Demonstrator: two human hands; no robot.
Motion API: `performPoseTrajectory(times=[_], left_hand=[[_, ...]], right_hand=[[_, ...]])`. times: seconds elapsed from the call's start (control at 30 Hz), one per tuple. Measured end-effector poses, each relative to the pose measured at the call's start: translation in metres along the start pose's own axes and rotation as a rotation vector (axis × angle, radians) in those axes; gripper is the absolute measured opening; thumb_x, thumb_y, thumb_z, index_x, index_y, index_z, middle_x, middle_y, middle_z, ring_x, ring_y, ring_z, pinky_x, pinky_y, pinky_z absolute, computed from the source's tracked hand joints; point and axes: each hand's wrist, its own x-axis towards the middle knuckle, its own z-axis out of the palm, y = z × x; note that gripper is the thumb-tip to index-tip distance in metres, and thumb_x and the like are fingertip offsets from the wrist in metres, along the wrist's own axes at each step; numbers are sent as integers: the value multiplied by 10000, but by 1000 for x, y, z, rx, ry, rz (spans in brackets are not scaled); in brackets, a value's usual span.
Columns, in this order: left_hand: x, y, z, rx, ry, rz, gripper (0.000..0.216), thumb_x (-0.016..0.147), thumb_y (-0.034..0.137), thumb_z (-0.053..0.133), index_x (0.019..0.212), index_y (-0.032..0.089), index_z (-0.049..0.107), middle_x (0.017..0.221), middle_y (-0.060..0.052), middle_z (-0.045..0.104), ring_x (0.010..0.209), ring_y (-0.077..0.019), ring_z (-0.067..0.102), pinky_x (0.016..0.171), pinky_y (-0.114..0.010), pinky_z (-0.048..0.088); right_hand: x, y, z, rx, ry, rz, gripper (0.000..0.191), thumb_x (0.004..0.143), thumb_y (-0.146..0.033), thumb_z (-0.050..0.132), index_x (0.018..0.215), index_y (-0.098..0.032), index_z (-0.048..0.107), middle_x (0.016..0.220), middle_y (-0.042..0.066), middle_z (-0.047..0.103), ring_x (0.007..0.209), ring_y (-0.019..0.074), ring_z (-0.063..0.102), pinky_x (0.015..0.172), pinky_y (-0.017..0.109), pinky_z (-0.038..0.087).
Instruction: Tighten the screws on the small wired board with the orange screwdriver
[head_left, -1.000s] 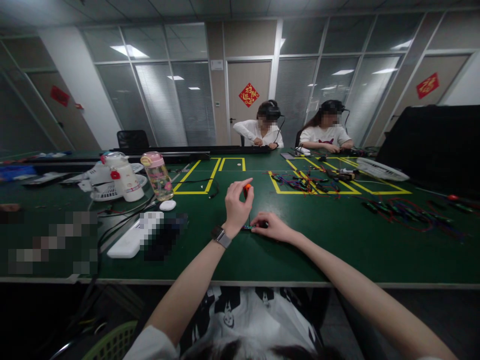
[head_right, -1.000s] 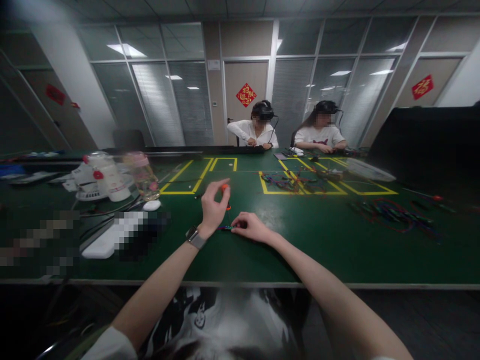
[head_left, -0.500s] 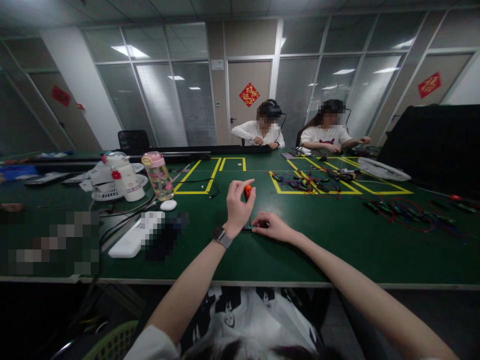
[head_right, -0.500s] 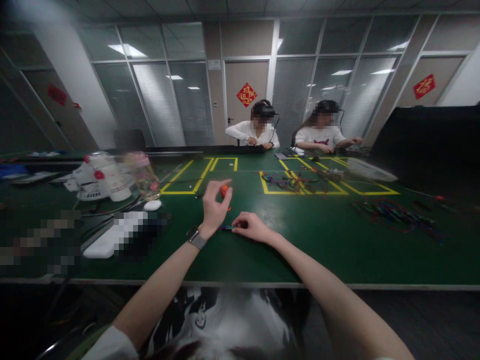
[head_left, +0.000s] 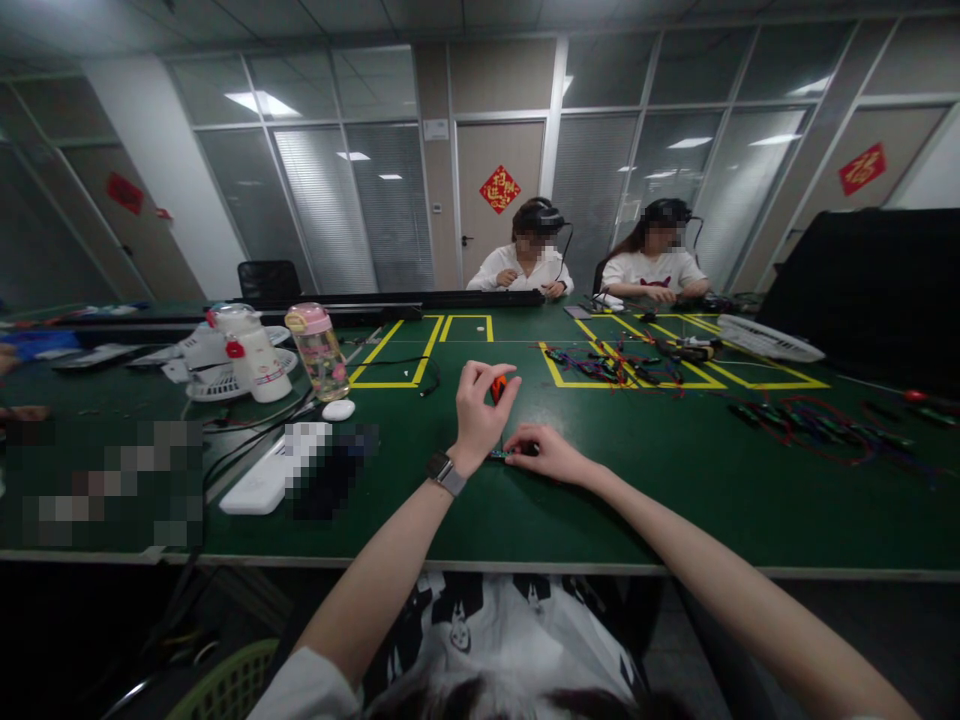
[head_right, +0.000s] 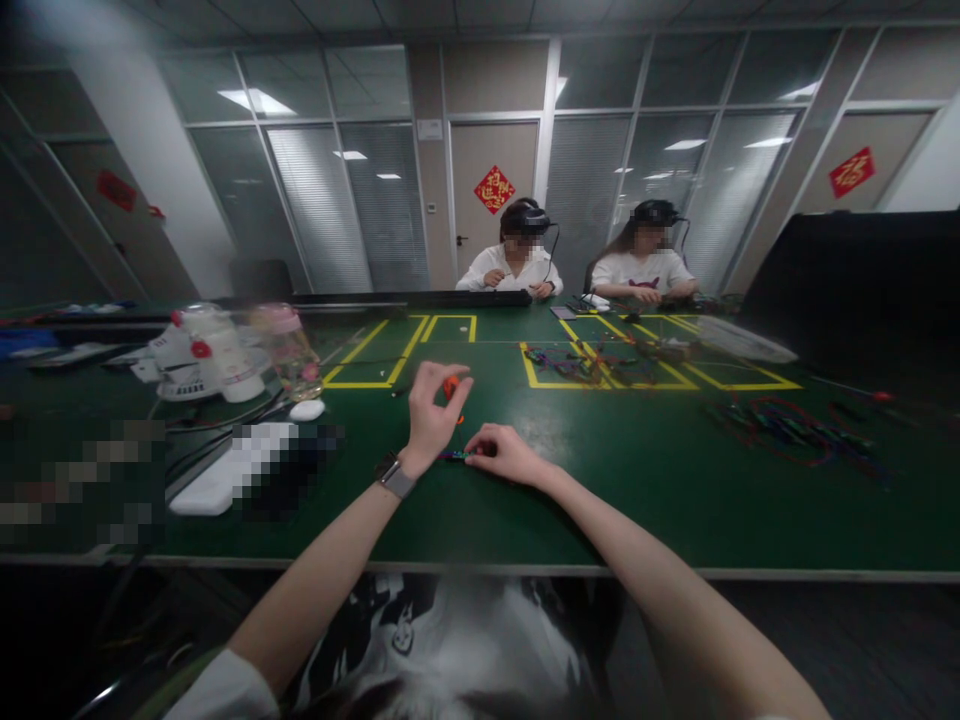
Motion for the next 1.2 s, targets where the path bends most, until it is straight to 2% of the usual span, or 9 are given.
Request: performPoseTrajectory(times=[0.2, 0.27, 0.4, 0.5, 0.63, 0.73, 0.9, 1.03, 1.2], left_hand=[[-1, -3, -1, -111, -92, 48, 352, 944, 252, 355, 1233, 201, 551, 1198, -85, 586, 1118, -186, 528, 954, -348, 424], [-1, -5, -1, -142, -108, 36, 363, 948, 229, 335, 1243, 194, 543, 1222, -80, 601, 1131, -182, 532, 967, -354, 420], [-1, -5, -1, -179, -97, 36, 315, 939, 200, 375, 1167, 200, 592, 1146, -63, 646, 1053, -166, 573, 919, -331, 447], [0, -2, 1, -127, -58, 56, 227, 905, 209, 477, 1078, 201, 623, 997, -50, 665, 939, -163, 587, 853, -312, 459], [0, -1, 1, -22, -12, 36, 136, 855, 258, 574, 946, 190, 649, 852, -39, 597, 830, -167, 545, 780, -302, 447], [0, -2, -1, -30, -26, 13, 187, 895, 255, 498, 989, 200, 650, 889, -46, 566, 858, -167, 536, 789, -298, 443], [-1, -5, 0, -129, -53, -7, 321, 955, 188, 335, 1163, 204, 579, 1037, -60, 617, 983, -166, 552, 875, -315, 433], [0, -5, 2, -91, -22, -28, 277, 933, 209, 427, 1173, 197, 566, 1002, -57, 628, 936, -167, 559, 851, -311, 438], [0, -1, 1, 0, -9, -11, 186, 875, 271, 555, 1019, 194, 644, 881, -43, 565, 852, -169, 530, 792, -299, 436]], right_hand=[[0, 1, 0, 3, -1, -5, 146, 768, -273, 671, 852, -159, 707, 730, 29, 614, 647, 137, 552, 620, 255, 438], [0, 1, 0, 4, -5, -5, 147, 771, -276, 669, 853, -159, 706, 729, 28, 614, 645, 135, 550, 619, 253, 438], [0, 0, 0, -1, -7, 7, 150, 772, -271, 670, 857, -152, 704, 736, 31, 616, 645, 133, 549, 615, 249, 435], [0, 0, 0, -3, -1, 12, 156, 767, -262, 675, 862, -142, 704, 753, 39, 619, 655, 138, 554, 618, 251, 433], [0, -1, 0, 1, -1, 9, 153, 767, -260, 674, 861, -143, 705, 754, 37, 610, 654, 138, 556, 615, 250, 432], [0, -1, 0, -6, -2, 8, 149, 764, -262, 677, 854, -148, 709, 743, 34, 607, 655, 139, 555, 609, 248, 429], [1, 0, 0, -5, -3, 11, 162, 770, -275, 674, 860, -145, 711, 734, 34, 604, 650, 138, 554, 611, 249, 430], [1, 2, 1, 0, -5, 0, 165, 776, -279, 671, 866, -146, 710, 750, 38, 611, 658, 137, 556, 616, 249, 434], [0, 4, 1, -2, 2, 7, 168, 791, -297, 658, 861, -155, 714, 745, 37, 613, 659, 139, 557, 615, 250, 433]])
